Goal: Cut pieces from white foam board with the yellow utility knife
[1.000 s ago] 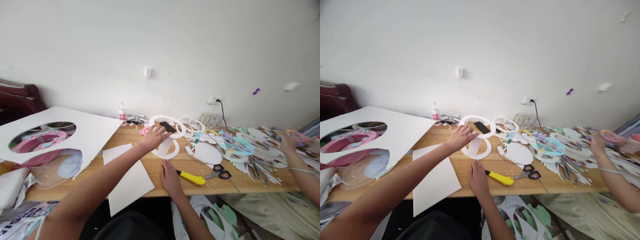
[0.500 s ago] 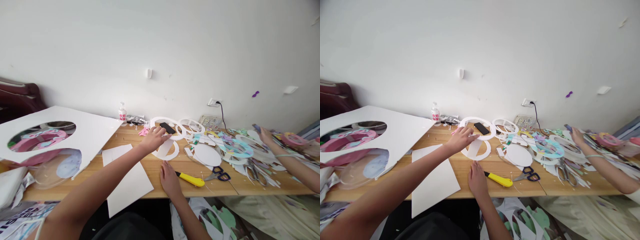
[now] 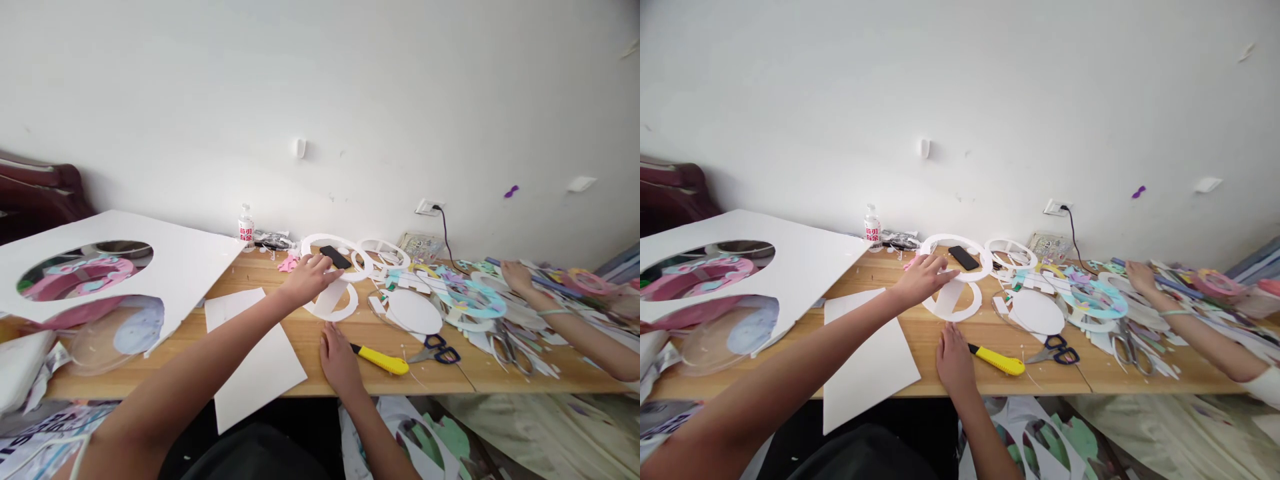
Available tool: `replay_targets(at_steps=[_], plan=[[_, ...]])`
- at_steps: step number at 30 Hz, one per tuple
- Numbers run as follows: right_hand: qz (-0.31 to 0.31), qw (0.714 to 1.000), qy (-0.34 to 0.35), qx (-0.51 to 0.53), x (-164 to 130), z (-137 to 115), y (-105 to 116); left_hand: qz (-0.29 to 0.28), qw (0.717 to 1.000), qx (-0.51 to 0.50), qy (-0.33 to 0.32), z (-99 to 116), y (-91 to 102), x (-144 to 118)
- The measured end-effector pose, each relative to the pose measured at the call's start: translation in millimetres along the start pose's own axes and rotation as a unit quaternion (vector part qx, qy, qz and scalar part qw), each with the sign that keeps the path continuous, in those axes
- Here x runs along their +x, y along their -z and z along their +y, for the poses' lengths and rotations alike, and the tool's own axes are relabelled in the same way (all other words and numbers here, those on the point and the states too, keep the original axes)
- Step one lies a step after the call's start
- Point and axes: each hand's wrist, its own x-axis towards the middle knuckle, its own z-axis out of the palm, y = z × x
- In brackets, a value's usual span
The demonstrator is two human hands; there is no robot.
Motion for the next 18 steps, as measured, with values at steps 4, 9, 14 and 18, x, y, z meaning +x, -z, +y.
replay_targets(at_steps=[4, 9, 14, 18], plan=[[0.03, 0.997, -0.019, 0.062, 0, -9, 9, 0.001, 1.0, -0.001, 0.0, 0, -0.2, -1], [0.131, 0.973, -0.084, 0.168, 9, -28, 36, -0.001, 1.0, -0.006, -0.005, -3, 2.2, 0], [0.19, 0.937, -0.129, 0.261, 58, -31, 53, 0.002, 1.0, -0.016, -0.015, -3, 4.7, 1], [0.172, 0.922, -0.138, 0.318, 102, -28, 70, 0.012, 0.999, -0.02, -0.033, -6, 4.7, -1]])
